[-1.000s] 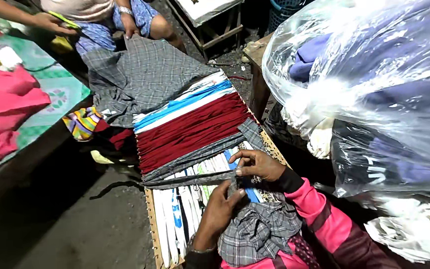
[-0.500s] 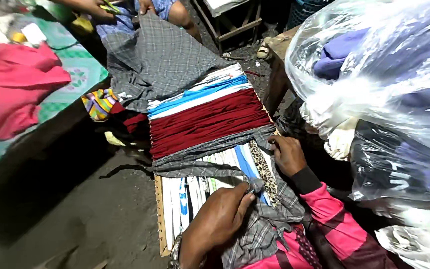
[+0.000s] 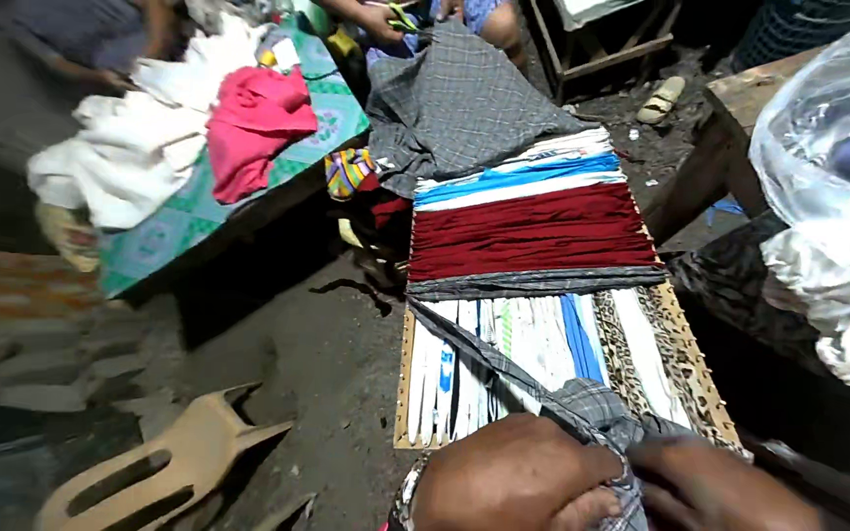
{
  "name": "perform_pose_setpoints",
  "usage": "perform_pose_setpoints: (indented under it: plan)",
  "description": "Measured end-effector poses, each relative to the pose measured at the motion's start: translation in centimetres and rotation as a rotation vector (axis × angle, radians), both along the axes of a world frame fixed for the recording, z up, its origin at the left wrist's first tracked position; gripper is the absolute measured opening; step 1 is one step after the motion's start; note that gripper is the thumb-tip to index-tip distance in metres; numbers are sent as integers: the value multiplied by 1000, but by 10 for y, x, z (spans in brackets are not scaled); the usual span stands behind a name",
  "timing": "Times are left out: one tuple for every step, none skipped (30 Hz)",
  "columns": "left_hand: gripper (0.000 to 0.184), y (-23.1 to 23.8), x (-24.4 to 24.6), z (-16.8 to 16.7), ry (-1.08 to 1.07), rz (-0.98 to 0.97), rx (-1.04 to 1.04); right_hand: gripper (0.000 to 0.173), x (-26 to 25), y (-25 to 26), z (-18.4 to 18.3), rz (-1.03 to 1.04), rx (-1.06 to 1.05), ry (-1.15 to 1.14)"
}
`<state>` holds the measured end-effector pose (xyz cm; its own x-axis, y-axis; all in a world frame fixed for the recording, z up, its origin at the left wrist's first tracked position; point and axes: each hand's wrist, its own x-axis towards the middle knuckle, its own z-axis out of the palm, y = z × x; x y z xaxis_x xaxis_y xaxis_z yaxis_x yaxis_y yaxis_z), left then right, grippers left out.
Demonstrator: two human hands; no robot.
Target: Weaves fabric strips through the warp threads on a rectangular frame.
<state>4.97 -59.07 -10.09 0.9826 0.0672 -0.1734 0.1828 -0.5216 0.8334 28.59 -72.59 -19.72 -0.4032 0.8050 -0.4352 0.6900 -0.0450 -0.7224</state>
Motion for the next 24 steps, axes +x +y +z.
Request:
perform_pose_setpoints:
  plan:
    - [27,0,2,-1,-6,6,8,22,7,3,10,-73,115,-95]
    - [26,0,4,-2,-8,11,9,23,13,9,17,-138,262,-148]
    - [25,-1,6,-2,-18,20,6,26,16,16,23,-178,382,-155]
    - [24,-2,7,-2,-42,39,-4,29,13,23,25,-189,452,-107]
    - [24,-3,6,-1,-77,70,-11,33,6,28,23,-174,453,-1]
    - [24,-3,3,2,-118,111,-9,39,-5,32,18,-141,376,119]
    - [25,-1,-1,5,-157,157,-5,48,-17,34,12,-91,249,187]
    - [26,1,-7,10,-191,202,-5,56,-29,32,5,-41,123,195]
    - [26,4,-14,14,-214,244,-22,61,-39,27,-2,10,22,177]
    - [28,6,-21,18,-221,275,-61,56,-45,20,-8,70,-71,154]
    - [31,9,-29,20,-221,305,-104,49,-47,10,-10,101,-120,163]
    - [33,11,-36,21,-229,339,-149,43,-43,-2,-10,75,-113,203]
    - [34,13,-43,21,-241,374,-198,40,-35,-16,-8,-8,-76,268]
    - [34,15,-49,19,-262,420,-247,40,-24,-30,-6,-125,-54,345]
    - [34,18,-54,18,-289,474,-286,42,-12,-44,-4,-245,-65,419]
    - [34,22,-57,18,-321,530,-321,45,0,-57,-6,-348,-86,485]
    - [34,27,-59,19,-357,587,-340,46,10,-70,-9,-434,-96,511]
    - [35,34,-61,20,-392,649,-342,46,15,-81,-12,-503,-96,469]
    - [35,41,-64,20,-420,705,-336,45,16,-89,-15,-554,-89,345]
    - [35,50,-68,20,-444,749,-322,45,11,-93,-18,-580,-82,194]
    - [35,59,-74,19,-460,775,-295,47,2,-90,-21,-576,-81,49]
    - [35,70,-77,21,-470,778,-254,54,-10,-83,-21,-549,-87,-56]
    - [35,79,-76,25,-478,757,-221,59,-24,-72,-18,-494,-87,-104]
    - [36,85,-72,32,-475,738,-209,61,-41,-59,-11,-414,-72,-92]
